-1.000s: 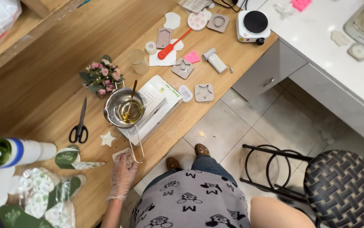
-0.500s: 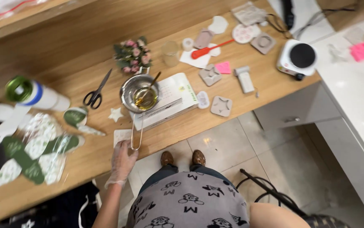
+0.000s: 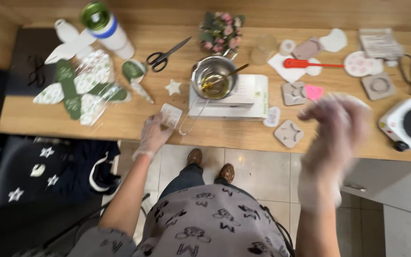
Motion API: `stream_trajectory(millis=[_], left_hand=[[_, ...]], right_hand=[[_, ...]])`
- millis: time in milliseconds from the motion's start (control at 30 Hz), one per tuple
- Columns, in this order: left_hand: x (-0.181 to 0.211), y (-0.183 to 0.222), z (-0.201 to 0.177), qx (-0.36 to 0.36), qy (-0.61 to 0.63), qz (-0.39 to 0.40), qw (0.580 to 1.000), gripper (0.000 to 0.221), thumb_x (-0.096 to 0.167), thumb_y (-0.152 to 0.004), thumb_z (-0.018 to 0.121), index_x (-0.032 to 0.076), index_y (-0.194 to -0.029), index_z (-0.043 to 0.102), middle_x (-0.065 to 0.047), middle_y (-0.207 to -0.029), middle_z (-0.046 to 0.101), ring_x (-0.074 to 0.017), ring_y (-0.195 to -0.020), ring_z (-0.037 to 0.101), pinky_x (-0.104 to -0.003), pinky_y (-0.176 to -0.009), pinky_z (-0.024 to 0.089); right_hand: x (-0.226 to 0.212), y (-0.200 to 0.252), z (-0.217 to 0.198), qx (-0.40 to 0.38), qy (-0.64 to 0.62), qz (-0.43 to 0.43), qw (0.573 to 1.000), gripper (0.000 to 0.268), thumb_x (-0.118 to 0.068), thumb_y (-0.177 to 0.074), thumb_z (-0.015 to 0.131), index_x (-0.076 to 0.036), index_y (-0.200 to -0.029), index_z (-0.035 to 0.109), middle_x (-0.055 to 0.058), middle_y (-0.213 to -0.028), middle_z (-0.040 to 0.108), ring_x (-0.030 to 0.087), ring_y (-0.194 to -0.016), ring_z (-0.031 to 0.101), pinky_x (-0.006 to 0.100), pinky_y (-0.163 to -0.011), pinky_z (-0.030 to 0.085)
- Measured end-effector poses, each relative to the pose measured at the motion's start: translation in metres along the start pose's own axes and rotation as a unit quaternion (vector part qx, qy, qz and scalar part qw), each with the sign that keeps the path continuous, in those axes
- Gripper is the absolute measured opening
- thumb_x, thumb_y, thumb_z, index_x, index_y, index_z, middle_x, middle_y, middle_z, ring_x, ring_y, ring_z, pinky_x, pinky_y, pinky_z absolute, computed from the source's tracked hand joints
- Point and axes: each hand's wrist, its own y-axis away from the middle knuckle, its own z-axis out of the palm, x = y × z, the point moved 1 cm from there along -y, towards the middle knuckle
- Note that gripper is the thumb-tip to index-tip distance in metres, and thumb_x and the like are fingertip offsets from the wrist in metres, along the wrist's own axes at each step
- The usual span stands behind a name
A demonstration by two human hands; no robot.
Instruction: Filling small silicone molds with melted wax using a spoon.
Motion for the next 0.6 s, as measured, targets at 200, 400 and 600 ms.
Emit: stream_trajectory(millis=[200, 400, 600], left_hand=[[0.025, -0.017, -0.004, -0.038, 0.003, -0.06, 0.997, 0.114, 0.053, -0.065, 0.081, 0.006, -0.156, 0.033, -0.026, -0.15, 0.045, -0.0462, -0.134, 0.05, -0.053, -0.109, 0.047], [0.026, -0.045, 0.016, -0.059, -0.078, -0.122, 0.988, 0.11, 0.048, -0.067, 0.08, 0.013, -0.156, 0.026, -0.015, -0.141, 0.05, -0.0331, -0.131, 0.051, -0.047, -0.106, 0.049], [0.031, -0.029, -0.027, 0.001, 0.036, -0.097, 0.995, 0.084, 0.029, -0.052, 0.083, 0.004, -0.125, 0.049, -0.015, -0.124, 0.05, -0.0392, -0.118, 0.059, -0.048, -0.095, 0.056]], right_hand=[[0.15, -0.028, 0.057, -0.108, 0.01, 0.193, 0.975, 0.028, -0.017, -0.104, 0.057, -0.003, -0.128, 0.056, 0.008, -0.088, 0.06, 0.012, -0.064, 0.061, 0.022, -0.056, 0.048], [0.179, -0.04, 0.094, -0.2, 0.119, 0.251, 0.94, 0.048, -0.033, -0.111, 0.057, -0.008, -0.15, 0.044, 0.021, -0.117, 0.063, 0.029, -0.109, 0.068, 0.041, -0.089, 0.056], [0.199, -0.036, 0.124, -0.152, 0.08, 0.309, 0.935, 0.046, -0.03, -0.095, 0.073, -0.006, -0.133, 0.065, 0.006, -0.081, 0.065, 0.008, -0.07, 0.064, 0.016, -0.056, 0.045]])
